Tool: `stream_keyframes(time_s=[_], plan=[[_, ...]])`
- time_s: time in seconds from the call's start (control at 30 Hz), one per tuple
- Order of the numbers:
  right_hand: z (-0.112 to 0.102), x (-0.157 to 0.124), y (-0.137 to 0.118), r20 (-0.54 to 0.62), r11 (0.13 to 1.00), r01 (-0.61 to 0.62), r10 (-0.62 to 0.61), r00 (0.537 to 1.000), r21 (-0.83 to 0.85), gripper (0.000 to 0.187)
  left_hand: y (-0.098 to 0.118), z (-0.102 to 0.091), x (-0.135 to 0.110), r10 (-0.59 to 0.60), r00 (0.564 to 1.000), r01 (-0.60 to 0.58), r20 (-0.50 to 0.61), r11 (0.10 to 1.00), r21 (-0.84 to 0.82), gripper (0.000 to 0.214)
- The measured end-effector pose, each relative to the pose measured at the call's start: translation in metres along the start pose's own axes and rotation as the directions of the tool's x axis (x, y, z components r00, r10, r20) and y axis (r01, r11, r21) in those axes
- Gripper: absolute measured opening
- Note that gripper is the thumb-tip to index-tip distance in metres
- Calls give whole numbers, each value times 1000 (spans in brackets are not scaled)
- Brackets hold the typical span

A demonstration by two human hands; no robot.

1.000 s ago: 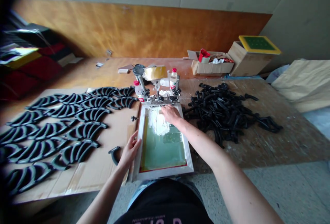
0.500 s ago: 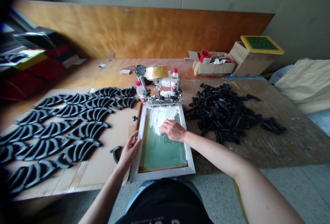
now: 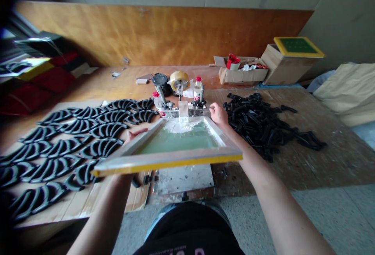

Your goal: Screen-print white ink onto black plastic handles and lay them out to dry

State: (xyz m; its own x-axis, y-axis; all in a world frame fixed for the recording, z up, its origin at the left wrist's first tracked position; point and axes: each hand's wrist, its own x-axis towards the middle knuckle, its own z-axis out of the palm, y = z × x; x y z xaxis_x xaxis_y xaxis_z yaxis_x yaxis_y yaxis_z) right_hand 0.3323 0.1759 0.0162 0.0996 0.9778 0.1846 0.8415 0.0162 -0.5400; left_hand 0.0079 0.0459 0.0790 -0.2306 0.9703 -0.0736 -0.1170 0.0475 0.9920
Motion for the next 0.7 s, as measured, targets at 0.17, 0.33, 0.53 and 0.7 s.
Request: stream_keyframes(time_s=[0.17,0.33,0.53,0.7], plan=[[49,-69,23,225,954,281,-298,928,105,42,9,28,14,22,997,-32,-70,989,-145,55],[77,-124,-28,156,915,404,-398,904,-5,16,-58,45,-34,-365,930,367,40,922,-124,54],[67,-166,-36,272,711,691,-695,665,130,22,-119,4,-72,-635,772,633,11,767,-106,31],[26,-148,70,369,915,44,118,922,-401,34,-152,-133,-57,-602,642,750,-475,624,222,42]])
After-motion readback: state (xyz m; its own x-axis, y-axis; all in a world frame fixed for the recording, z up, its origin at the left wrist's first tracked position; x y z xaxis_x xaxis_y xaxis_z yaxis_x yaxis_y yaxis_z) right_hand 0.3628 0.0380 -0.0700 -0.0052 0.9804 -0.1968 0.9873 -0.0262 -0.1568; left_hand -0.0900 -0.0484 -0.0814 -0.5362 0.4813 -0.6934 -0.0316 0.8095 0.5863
